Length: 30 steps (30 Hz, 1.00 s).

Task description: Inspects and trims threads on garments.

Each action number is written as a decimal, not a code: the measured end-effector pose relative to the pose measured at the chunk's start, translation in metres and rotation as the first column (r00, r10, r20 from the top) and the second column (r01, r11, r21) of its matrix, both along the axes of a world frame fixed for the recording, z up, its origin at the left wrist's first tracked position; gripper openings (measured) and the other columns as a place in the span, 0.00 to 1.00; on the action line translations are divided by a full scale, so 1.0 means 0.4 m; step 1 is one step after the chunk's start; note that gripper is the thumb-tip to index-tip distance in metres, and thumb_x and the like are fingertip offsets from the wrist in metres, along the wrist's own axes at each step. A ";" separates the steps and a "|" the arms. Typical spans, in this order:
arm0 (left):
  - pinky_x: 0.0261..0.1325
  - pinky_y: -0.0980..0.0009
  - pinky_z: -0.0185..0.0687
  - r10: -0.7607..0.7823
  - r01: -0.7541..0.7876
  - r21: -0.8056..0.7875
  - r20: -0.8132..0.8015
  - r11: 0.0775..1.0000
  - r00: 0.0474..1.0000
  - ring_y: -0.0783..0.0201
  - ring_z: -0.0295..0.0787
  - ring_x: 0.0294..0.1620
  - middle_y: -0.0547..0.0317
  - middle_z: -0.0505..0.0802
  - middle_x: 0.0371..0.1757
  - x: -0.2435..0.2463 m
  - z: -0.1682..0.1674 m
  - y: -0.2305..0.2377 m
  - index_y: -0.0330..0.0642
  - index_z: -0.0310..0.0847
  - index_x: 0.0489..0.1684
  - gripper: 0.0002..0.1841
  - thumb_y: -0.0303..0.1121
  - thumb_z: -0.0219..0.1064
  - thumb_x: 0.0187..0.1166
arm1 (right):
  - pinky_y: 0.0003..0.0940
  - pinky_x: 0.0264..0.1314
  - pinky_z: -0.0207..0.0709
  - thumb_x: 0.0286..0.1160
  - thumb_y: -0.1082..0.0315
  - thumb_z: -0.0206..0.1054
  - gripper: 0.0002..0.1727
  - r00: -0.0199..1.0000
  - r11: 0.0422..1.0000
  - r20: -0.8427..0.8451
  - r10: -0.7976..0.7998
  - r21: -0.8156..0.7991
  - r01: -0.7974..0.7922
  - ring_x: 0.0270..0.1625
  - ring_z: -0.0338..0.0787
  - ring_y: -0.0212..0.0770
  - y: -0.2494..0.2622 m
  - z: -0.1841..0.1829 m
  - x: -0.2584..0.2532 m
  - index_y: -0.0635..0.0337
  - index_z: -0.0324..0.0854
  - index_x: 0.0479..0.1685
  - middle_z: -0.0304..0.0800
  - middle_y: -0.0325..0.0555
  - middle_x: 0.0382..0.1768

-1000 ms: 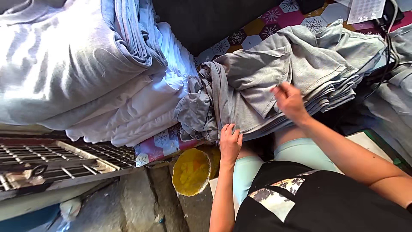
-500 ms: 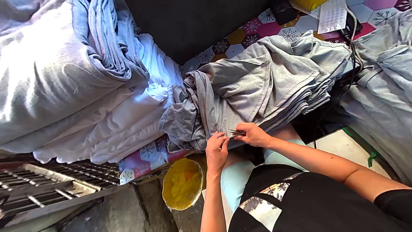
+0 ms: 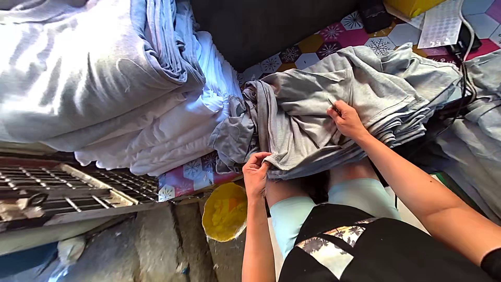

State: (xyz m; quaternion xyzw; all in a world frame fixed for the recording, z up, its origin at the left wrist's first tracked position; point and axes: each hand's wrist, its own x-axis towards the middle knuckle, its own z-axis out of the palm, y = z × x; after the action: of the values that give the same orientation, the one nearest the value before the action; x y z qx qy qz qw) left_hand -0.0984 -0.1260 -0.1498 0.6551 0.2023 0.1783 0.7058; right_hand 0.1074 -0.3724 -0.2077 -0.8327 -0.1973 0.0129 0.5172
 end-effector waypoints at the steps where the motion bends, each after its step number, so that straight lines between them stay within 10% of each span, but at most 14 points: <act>1: 0.48 0.74 0.89 -0.004 0.004 0.007 -0.013 1.000 1.000 0.72 0.92 0.39 0.61 0.95 0.36 0.002 0.001 -0.007 0.34 0.86 0.41 0.10 0.12 0.64 0.73 | 0.50 0.53 0.80 0.90 0.66 0.57 0.16 1.000 1.000 0.006 -0.027 -0.016 0.027 0.43 0.88 0.51 -0.005 -0.015 -0.002 0.75 0.83 0.52 0.87 0.63 0.45; 5: 0.49 0.75 0.89 0.005 -0.003 0.057 -0.033 0.998 0.999 0.73 0.92 0.40 0.61 0.96 0.38 0.012 0.010 -0.044 0.34 0.85 0.39 0.08 0.14 0.64 0.71 | 0.36 0.37 0.81 0.57 0.56 0.86 0.31 0.959 0.959 0.214 0.187 0.173 -0.226 0.38 0.85 0.39 0.053 0.058 -0.129 0.71 0.85 0.55 0.90 0.58 0.51; 7: 0.48 0.75 0.88 0.026 -0.022 0.073 -0.042 0.997 0.999 0.73 0.91 0.41 0.60 0.95 0.39 0.022 0.010 -0.060 0.36 0.83 0.37 0.07 0.15 0.65 0.72 | 0.48 0.46 0.88 0.42 0.44 0.90 0.45 0.913 0.930 0.250 0.322 0.095 -0.354 0.51 0.91 0.47 0.116 0.052 -0.215 0.65 0.84 0.61 0.89 0.55 0.59; 10: 0.44 0.74 0.87 0.072 -0.067 0.116 -0.044 0.991 0.996 0.72 0.90 0.39 0.58 0.95 0.40 0.038 0.014 -0.074 0.36 0.81 0.33 0.06 0.15 0.66 0.70 | 0.56 0.45 0.88 0.64 0.58 0.81 0.24 0.918 0.923 0.156 0.364 0.071 -0.378 0.49 0.95 0.54 0.173 0.014 -0.291 0.66 0.87 0.54 0.91 0.58 0.56; 13: 0.42 0.76 0.86 0.105 -0.101 0.137 -0.024 0.985 0.994 0.73 0.89 0.37 0.60 0.94 0.39 0.033 0.020 -0.062 0.37 0.80 0.33 0.08 0.13 0.66 0.67 | 0.34 0.47 0.86 0.75 0.72 0.67 0.08 0.957 0.913 0.092 0.275 0.286 -0.290 0.44 0.92 0.37 0.172 0.036 -0.280 0.68 0.89 0.39 0.93 0.52 0.46; 18: 0.41 0.77 0.85 0.133 -0.129 0.127 -0.028 0.983 0.991 0.75 0.88 0.35 0.64 0.92 0.33 0.032 0.036 -0.050 0.41 0.76 0.33 0.10 0.14 0.65 0.67 | 0.36 0.34 0.83 0.53 0.46 0.87 0.34 0.942 0.953 0.306 0.138 0.219 -0.211 0.39 0.87 0.40 0.173 0.086 -0.272 0.67 0.85 0.47 0.89 0.54 0.48; 22: 0.38 0.76 0.84 0.111 -0.105 0.150 -0.035 0.983 0.993 0.73 0.87 0.33 0.62 0.92 0.34 0.043 0.039 -0.073 0.40 0.77 0.32 0.10 0.14 0.67 0.65 | 0.49 0.35 0.85 0.62 0.71 0.75 0.11 0.955 0.967 0.208 0.212 0.098 -0.237 0.35 0.91 0.48 0.200 0.066 -0.283 0.68 0.88 0.42 0.91 0.55 0.39; 27: 0.45 0.72 0.90 -0.062 0.059 -0.068 -0.040 0.996 0.997 0.71 0.93 0.36 0.60 0.96 0.36 0.010 0.031 -0.001 0.41 0.77 0.36 0.12 0.11 0.69 0.69 | 0.18 0.23 0.67 0.83 0.70 0.63 0.11 0.766 0.846 -0.407 0.498 0.423 -0.325 0.18 0.72 0.21 0.121 0.163 -0.172 0.57 0.79 0.29 0.77 0.30 0.17; 30: 0.47 0.71 0.89 -0.142 0.123 -0.221 -0.075 0.968 0.987 0.70 0.91 0.34 0.61 0.94 0.31 0.020 0.024 -0.020 0.41 0.77 0.35 0.10 0.14 0.67 0.74 | 0.22 0.24 0.78 0.88 0.61 0.62 0.14 0.648 0.900 -0.636 0.419 0.385 -0.203 0.20 0.83 0.24 0.128 0.139 -0.126 0.54 0.79 0.30 0.85 0.34 0.20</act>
State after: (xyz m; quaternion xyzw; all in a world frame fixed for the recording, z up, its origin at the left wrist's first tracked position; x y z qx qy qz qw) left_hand -0.0905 -0.1342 -0.1402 0.5943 0.2077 0.0780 0.7730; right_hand 0.0571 -0.3212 -0.1523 -0.6347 -0.1257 0.3914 0.6544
